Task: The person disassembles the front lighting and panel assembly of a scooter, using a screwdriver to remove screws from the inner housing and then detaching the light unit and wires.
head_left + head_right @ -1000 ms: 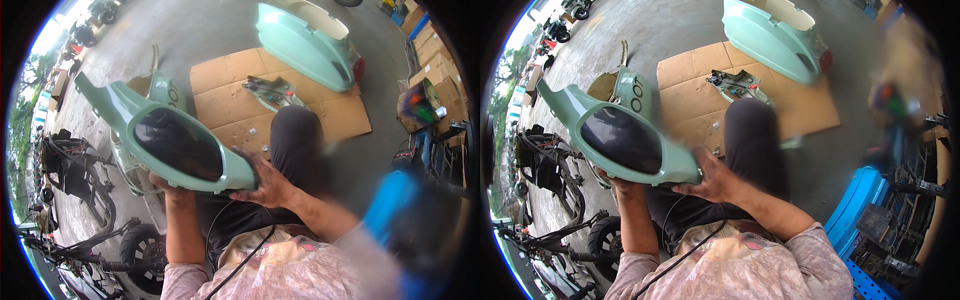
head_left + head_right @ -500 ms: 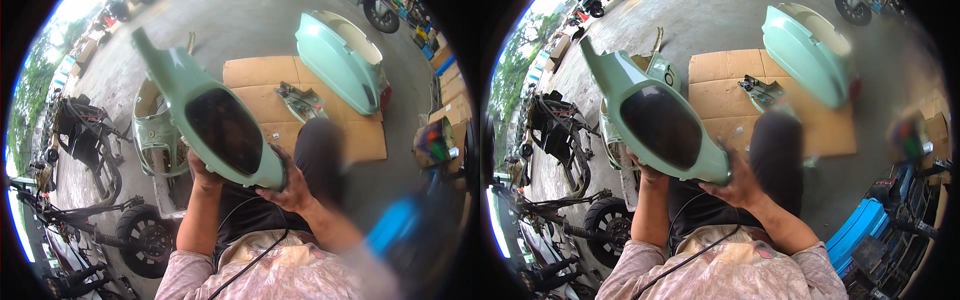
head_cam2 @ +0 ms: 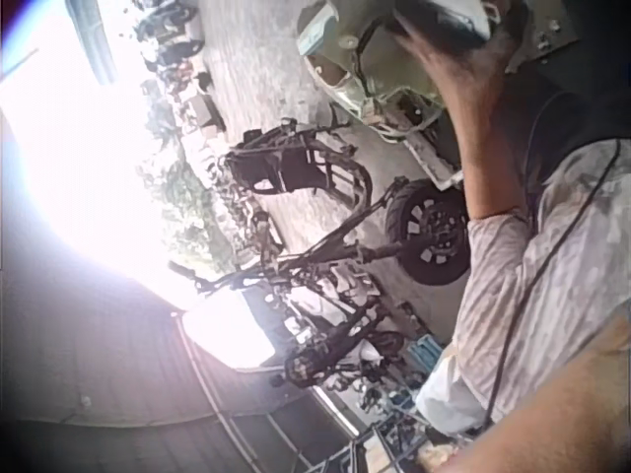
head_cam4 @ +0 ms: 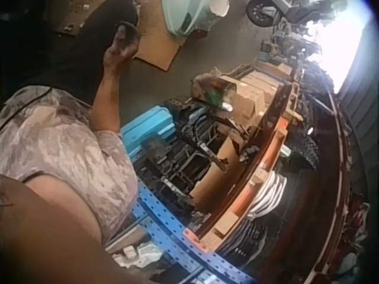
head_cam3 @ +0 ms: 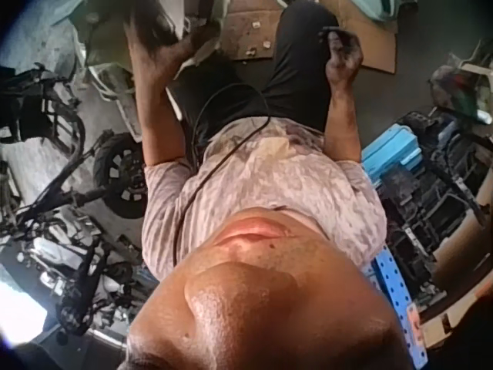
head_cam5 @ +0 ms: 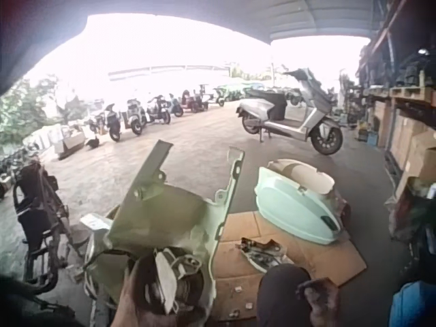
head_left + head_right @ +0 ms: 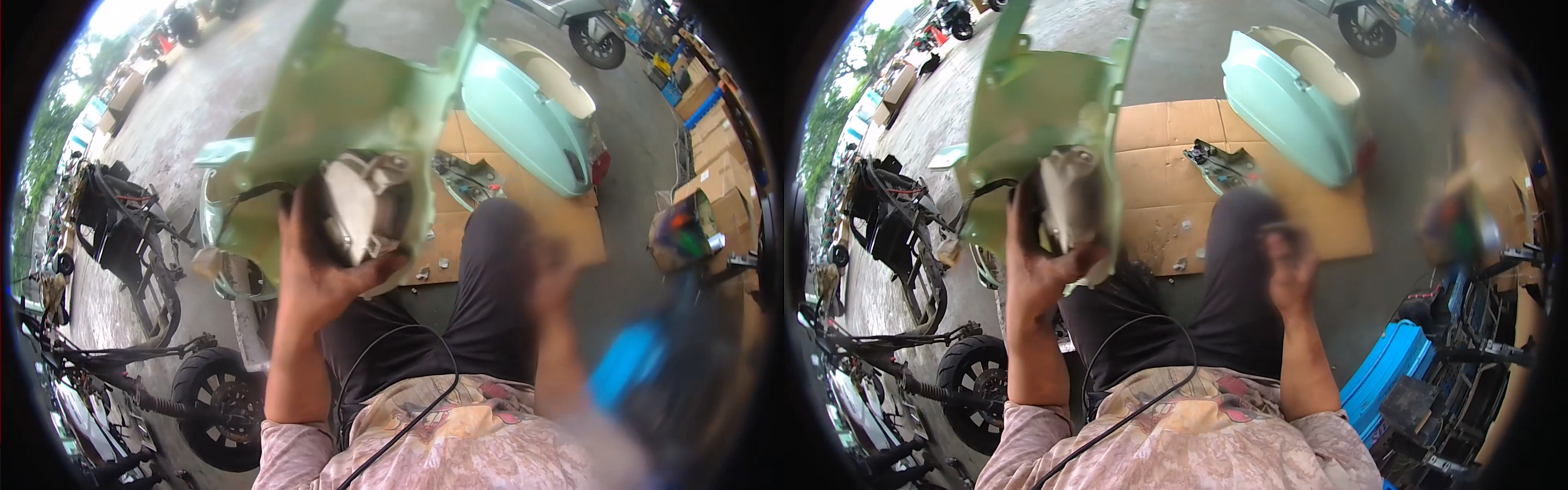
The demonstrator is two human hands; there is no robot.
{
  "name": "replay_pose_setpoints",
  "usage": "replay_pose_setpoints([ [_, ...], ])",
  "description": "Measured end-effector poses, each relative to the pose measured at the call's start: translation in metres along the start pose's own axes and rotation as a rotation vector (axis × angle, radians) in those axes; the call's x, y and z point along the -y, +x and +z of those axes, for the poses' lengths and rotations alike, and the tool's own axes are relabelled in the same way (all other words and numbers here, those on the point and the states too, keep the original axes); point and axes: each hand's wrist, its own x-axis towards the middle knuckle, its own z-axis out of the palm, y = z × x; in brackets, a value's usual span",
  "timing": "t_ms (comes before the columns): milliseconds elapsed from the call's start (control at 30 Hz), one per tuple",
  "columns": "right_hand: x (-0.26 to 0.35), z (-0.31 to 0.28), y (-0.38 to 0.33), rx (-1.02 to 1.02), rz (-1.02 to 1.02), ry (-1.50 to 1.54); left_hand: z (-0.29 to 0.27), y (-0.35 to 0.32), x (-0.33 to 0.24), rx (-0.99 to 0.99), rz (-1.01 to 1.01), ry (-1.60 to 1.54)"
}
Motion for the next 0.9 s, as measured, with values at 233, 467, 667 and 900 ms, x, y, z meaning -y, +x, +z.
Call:
replay_pose_setpoints([
  [233, 0.013, -0.027, 0.008, -0.102, -0.028, -0.092, -0.054, -0.017, -0.008, 0.301, 0.023, 0.402],
  [467, -0.039, -0.054, 0.033, -0.207, 0.136, -0.088, -0.011, -0.046, -0.038, 0.908, -0.106, 0.368],
  [667, -0.197, -0.08, 0.087, -0.071, 0.419, -0.362, 0.026, -0.049, -0.033, 1.213, -0.075, 0.455],
  [900, -0.279, -0.034, 0.143, 0.43, 0.3, -0.974, 0.043, -0.033, -0.037, 1.402, -0.256, 0.593],
])
